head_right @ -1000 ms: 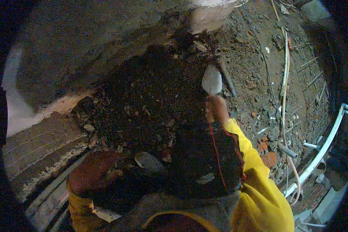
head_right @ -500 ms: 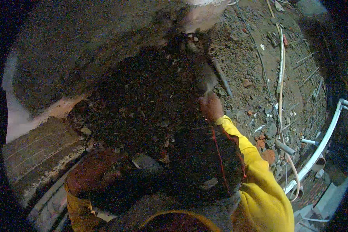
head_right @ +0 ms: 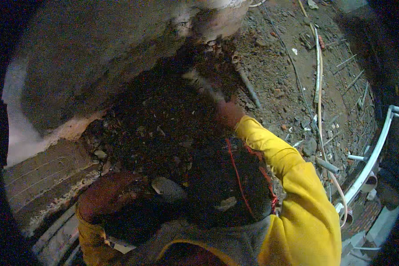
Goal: Chipping and cleaning debris from a wall base during renovation using an adze and trowel.
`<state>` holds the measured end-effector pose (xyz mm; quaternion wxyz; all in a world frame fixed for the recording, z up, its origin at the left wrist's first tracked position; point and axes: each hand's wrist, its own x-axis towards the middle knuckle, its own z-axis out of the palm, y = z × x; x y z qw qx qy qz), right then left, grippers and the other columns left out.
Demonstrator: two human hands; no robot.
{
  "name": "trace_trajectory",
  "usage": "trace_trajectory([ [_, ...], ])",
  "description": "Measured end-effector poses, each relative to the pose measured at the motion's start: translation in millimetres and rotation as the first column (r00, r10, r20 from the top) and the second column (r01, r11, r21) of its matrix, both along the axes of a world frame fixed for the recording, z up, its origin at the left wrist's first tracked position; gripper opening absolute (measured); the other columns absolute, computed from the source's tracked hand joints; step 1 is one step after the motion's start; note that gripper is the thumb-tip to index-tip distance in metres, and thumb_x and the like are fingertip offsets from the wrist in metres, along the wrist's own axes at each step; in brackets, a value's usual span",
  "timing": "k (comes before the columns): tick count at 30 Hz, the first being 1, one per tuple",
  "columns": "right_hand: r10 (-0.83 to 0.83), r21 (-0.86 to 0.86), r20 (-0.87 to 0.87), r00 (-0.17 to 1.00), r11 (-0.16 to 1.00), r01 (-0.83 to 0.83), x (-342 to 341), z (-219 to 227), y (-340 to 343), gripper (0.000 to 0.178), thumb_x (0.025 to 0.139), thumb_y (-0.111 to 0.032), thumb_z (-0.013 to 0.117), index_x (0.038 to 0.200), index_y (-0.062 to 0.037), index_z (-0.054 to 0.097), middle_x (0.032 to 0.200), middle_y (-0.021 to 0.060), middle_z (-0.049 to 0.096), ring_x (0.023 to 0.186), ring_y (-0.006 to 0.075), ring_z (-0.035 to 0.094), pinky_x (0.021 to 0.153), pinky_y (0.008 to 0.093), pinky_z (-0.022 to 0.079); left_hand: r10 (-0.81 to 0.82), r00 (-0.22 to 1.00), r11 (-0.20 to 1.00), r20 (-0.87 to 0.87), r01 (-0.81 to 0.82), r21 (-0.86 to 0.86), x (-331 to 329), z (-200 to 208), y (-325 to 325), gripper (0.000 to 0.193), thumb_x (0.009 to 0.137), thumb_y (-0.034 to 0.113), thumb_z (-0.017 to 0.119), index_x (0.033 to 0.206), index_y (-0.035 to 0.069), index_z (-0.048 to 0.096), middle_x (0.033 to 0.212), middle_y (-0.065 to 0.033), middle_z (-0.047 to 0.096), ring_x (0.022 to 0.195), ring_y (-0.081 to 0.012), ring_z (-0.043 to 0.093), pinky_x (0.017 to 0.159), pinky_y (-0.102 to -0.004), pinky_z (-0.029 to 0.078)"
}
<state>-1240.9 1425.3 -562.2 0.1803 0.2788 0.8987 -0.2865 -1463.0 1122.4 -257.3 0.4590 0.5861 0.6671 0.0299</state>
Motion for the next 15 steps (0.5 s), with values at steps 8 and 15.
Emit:
trace_trajectory([
  [8,-0.217,0.237,-0.352,0.911,0.920,0.311,-7.0,45.6,12.8,0.027,0.083,-0.024,0.054,0.094,0.0003,0.059,0.080,0.0240,0.064,0.076,0.0398,0.065,0.065,0.0517,0.051,0.030,0.997,0.999,-0.064,-0.031,-0.015,-2.4,9.5,-10.7,0.043,0.083,0.025,0.061,0.119,0.003,0.051,0.109,-0.0210,0.059,0.098,-0.0383,0.058,0.083,-0.0439,0.047],
  [15,-0.277,0.258,-0.103,0.955,0.920,0.295,-36.4,13.9,51.0,0.030,0.082,-0.022,0.055,0.099,0.0029,0.054,0.080,0.0260,0.061,0.076,0.0437,0.060,0.068,0.0497,0.050,0.034,0.993,0.999,-0.117,-0.032,0.022,-5.3,1.4,-13.9,0.043,0.083,0.026,0.061,0.119,0.006,0.052,0.105,-0.0202,0.061,0.096,-0.0364,0.059,0.081,-0.0436,0.048],
])
